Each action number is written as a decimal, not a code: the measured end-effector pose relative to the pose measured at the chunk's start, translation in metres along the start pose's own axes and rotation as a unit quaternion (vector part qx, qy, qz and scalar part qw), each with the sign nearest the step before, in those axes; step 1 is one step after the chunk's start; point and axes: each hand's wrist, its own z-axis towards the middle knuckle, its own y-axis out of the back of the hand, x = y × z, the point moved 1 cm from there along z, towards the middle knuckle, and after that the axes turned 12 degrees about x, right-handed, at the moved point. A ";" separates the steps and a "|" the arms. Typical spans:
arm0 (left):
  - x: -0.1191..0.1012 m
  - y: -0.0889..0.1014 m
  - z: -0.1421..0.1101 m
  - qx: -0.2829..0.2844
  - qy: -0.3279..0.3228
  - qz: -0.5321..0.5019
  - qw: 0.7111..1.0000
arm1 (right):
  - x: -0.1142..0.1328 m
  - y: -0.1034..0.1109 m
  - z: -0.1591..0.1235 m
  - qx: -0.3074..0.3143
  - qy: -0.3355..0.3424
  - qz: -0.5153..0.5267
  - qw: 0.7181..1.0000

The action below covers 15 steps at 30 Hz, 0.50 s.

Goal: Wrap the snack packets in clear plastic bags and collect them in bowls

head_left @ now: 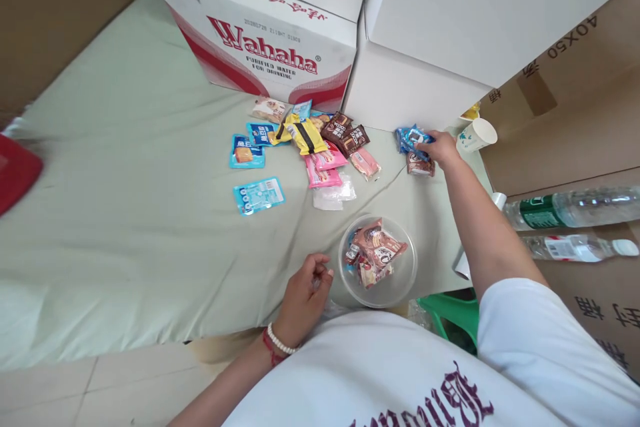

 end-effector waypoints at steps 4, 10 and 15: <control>-0.001 0.000 0.001 0.034 -0.009 0.010 0.999 | 0.008 -0.013 -0.027 -0.040 0.089 -0.049 0.994; -0.010 0.003 0.003 0.015 -0.022 -0.015 1.000 | 0.013 0.003 -0.082 -0.098 0.137 0.043 0.985; -0.023 0.000 0.009 0.017 -0.048 -0.050 0.997 | 0.034 0.048 -0.175 0.101 0.128 0.280 0.946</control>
